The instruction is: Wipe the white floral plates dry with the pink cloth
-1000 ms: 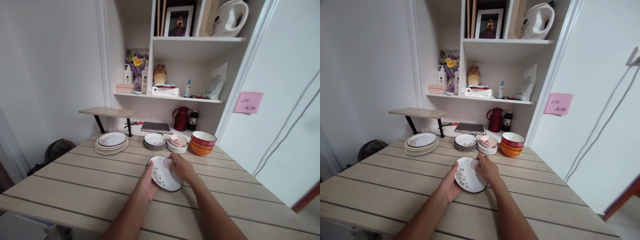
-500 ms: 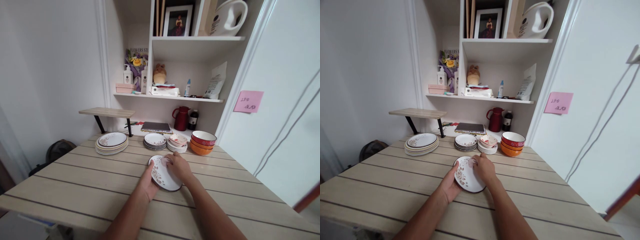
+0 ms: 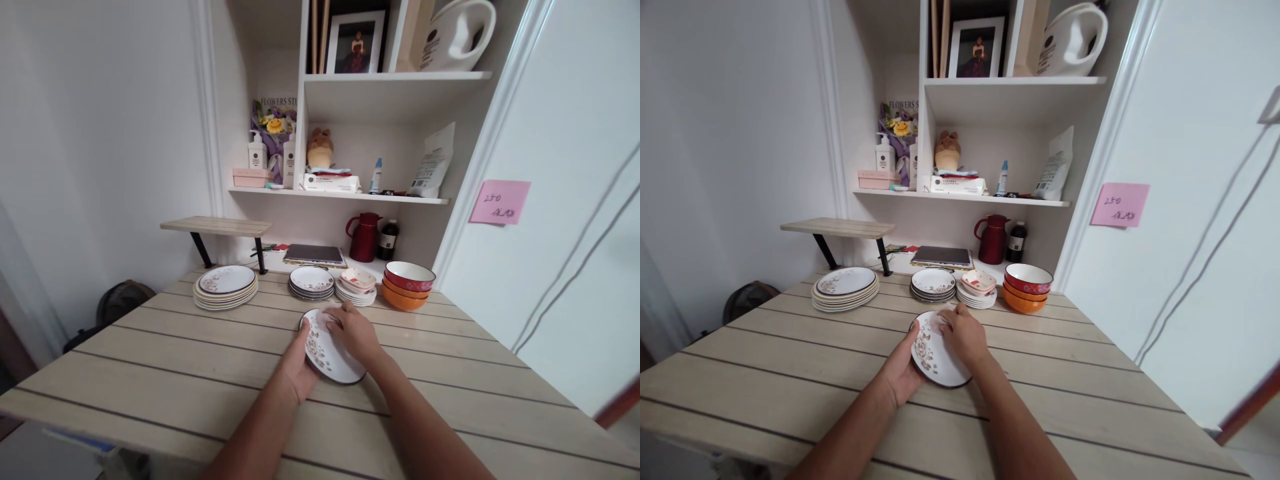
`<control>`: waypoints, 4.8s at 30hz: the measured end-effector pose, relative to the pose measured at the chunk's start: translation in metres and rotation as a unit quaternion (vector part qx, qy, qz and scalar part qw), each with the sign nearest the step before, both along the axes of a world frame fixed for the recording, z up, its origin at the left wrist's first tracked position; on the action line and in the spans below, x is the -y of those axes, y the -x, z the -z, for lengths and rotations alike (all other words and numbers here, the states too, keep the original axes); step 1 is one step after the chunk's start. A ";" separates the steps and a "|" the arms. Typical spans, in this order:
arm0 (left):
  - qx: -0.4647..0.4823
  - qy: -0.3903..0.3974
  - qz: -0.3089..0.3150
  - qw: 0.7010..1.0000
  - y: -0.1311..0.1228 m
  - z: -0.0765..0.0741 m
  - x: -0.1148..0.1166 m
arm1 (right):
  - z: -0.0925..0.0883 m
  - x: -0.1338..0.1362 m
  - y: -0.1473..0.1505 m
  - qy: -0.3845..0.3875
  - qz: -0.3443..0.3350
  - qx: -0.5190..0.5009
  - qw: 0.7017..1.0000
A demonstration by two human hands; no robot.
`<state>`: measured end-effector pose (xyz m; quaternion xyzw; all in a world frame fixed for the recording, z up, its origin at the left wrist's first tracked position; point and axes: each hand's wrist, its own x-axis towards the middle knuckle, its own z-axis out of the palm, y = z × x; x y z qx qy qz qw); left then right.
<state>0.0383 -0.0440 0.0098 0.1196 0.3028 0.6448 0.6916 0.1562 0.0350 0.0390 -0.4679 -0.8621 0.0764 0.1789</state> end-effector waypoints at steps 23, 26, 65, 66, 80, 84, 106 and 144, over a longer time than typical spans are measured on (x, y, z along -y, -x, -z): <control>0.007 -0.020 0.028 0.999 -0.001 -0.001 0.004 | -0.013 0.002 -0.014 0.161 -0.291 -0.084 0.939; -0.002 -0.018 0.052 0.998 0.000 -0.001 0.004 | -0.023 0.004 -0.029 0.221 -0.314 -0.043 0.922; 0.020 0.007 0.007 1.000 -0.002 -0.004 0.004 | -0.015 -0.016 -0.052 0.165 -0.099 0.065 0.979; 0.022 0.004 0.008 1.000 -0.002 -0.003 0.004 | -0.018 -0.013 -0.054 0.183 -0.122 0.073 0.973; 0.009 -0.015 -0.008 1.000 -0.002 0.000 0.000 | 0.008 0.001 0.011 0.041 -0.108 -0.087 0.990; 0.022 -0.015 -0.001 1.000 -0.001 0.002 0.000 | 0.006 -0.009 -0.001 0.033 -0.030 -0.038 0.998; 0.003 -0.006 -0.015 1.000 -0.003 -0.002 0.004 | -0.003 0.002 0.002 0.062 0.015 0.021 0.998; 0.029 -0.026 -0.003 0.999 -0.001 0.005 0.000 | -0.004 -0.021 -0.037 0.122 0.013 0.025 0.992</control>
